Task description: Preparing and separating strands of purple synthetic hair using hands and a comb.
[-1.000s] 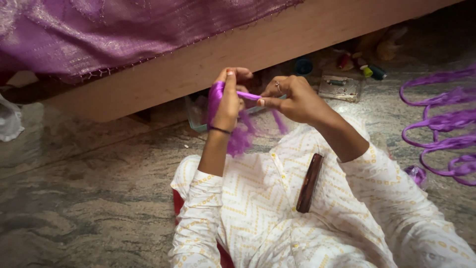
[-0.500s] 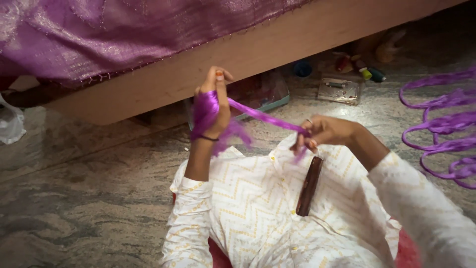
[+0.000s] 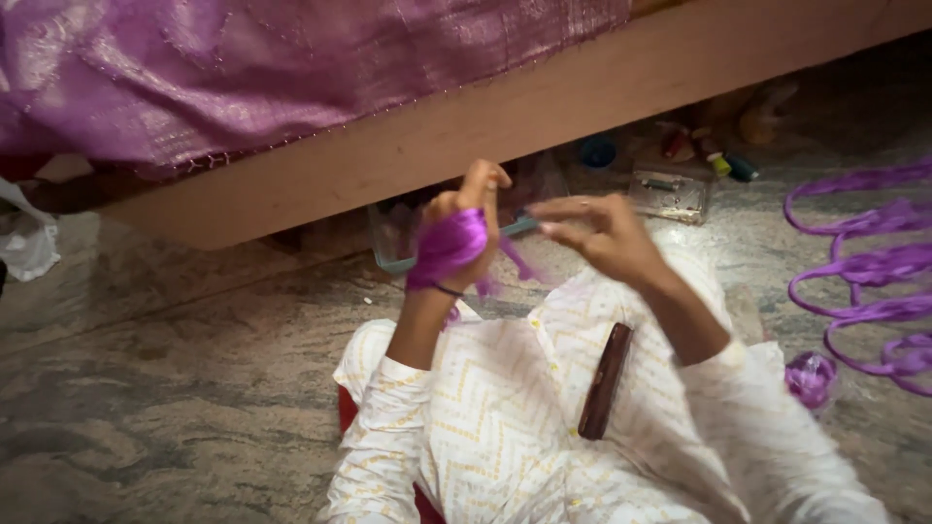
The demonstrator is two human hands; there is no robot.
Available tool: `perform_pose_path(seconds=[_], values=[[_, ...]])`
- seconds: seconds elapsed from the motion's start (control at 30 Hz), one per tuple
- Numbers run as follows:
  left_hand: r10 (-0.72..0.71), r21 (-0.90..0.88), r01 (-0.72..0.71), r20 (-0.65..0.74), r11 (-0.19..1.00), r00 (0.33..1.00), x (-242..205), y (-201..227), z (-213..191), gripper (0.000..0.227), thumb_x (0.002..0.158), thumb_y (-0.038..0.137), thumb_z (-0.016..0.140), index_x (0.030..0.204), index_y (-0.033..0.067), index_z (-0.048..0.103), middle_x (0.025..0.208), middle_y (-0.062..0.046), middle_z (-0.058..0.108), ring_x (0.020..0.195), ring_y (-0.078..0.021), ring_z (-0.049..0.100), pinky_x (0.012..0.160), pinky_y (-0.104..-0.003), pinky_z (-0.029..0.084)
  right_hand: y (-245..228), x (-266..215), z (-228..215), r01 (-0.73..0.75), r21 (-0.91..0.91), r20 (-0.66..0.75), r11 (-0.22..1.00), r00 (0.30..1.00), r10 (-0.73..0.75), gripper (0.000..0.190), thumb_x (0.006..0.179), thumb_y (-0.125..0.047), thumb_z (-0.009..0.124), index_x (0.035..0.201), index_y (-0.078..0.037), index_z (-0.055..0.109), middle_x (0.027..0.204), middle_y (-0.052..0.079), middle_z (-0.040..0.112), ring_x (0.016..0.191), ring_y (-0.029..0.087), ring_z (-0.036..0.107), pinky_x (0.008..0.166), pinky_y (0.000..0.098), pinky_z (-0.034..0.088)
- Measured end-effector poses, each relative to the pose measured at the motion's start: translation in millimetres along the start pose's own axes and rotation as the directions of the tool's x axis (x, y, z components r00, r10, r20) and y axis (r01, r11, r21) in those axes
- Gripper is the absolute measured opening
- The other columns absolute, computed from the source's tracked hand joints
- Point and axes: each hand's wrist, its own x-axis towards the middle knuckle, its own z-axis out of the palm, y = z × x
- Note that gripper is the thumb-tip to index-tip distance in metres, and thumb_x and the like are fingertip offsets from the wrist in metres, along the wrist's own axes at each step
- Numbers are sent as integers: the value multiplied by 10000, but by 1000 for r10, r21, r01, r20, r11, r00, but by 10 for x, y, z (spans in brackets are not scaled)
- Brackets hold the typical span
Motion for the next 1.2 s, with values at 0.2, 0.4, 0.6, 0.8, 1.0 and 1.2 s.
perform_pose_path(seconds=[0.2,0.4,0.6,0.8,1.0,1.2], values=[[-2,-15,0,-87,1000,996,-8,-42,-17,165,1099,214,476,1058,154,624,707,-122,691,683,-337,723,589,-464,544,86,158,663,-51,736,208,676,966,-153,266,996,-148,668,1184,7,772,1010,78,776,876,121,672,802,275,541],[-181,-16,184,-285,983,941,-95,-394,-177,228,1089,174,416,1114,118,635,616,-71,647,515,-219,673,443,-383,482,410,143,632,-244,896,301,370,948,-102,200,985,-91,655,1064,70,743,941,93,737,824,133,645,803,268,534],[-315,-225,226,-542,948,779,-154,-588,-328,289,1119,193,346,1158,80,609,568,63,542,466,-70,565,394,-281,476,959,126,513,-409,826,429,389,902,37,191,973,-97,656,1040,66,729,858,76,703,791,145,642,751,269,521],[-384,-319,225,-634,921,671,-196,-585,-417,286,1162,201,354,1125,56,597,676,55,370,580,-54,370,529,-260,287,1701,54,434,-416,697,367,584,907,208,179,991,-101,661,1049,59,718,871,101,686,744,169,579,637,288,439],[-397,-296,267,-620,917,677,-229,-494,-355,263,1125,191,369,1099,71,602,657,53,420,560,-52,415,509,-255,320,2137,-66,302,-374,800,272,469,923,273,150,926,-43,656,1024,62,696,917,69,691,859,153,645,813,270,547],[-290,-137,257,-535,957,794,-311,-335,-12,241,1096,118,395,1119,78,632,634,21,484,520,-107,475,457,-293,379,1675,-82,154,-360,337,164,870,932,322,252,978,-137,741,1132,50,810,1005,192,748,914,234,631,879,404,511]])
